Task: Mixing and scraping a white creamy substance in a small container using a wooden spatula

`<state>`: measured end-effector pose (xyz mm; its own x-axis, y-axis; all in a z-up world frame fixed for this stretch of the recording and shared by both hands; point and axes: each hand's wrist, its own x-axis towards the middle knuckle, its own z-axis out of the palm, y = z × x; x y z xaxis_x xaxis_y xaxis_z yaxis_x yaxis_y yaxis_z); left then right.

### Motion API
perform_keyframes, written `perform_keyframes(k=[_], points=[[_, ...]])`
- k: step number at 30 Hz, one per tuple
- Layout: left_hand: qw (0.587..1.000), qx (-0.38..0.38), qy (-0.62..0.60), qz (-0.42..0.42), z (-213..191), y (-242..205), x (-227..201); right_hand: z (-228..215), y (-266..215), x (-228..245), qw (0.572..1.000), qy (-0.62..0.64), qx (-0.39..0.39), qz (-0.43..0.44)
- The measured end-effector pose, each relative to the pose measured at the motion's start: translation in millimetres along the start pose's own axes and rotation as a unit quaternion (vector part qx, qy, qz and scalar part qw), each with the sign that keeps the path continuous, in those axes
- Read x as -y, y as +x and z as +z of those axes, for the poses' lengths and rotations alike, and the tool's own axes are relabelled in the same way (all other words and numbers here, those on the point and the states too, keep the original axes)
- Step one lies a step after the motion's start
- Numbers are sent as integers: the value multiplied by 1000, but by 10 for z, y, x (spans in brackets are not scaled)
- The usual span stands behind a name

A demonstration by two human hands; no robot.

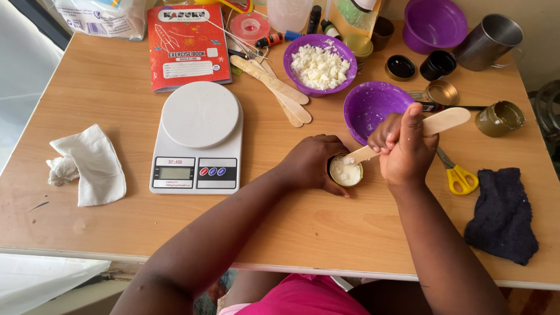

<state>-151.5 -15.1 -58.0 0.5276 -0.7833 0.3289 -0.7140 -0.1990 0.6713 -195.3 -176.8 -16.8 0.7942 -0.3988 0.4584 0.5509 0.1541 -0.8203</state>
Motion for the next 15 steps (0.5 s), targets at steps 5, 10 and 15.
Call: perform_keyframes(k=[5, 10, 15], points=[[1000, 8, 5, 0, -20, 14, -7, 43, 11, 46, 1000, 6, -23, 9], [999, 36, -4, 7, -82, -2, -58, 62, 38, 113, 999, -7, -40, 19], [1000, 31, -7, -1, -49, 5, -6, 54, 50, 46, 999, -23, -38, 17]])
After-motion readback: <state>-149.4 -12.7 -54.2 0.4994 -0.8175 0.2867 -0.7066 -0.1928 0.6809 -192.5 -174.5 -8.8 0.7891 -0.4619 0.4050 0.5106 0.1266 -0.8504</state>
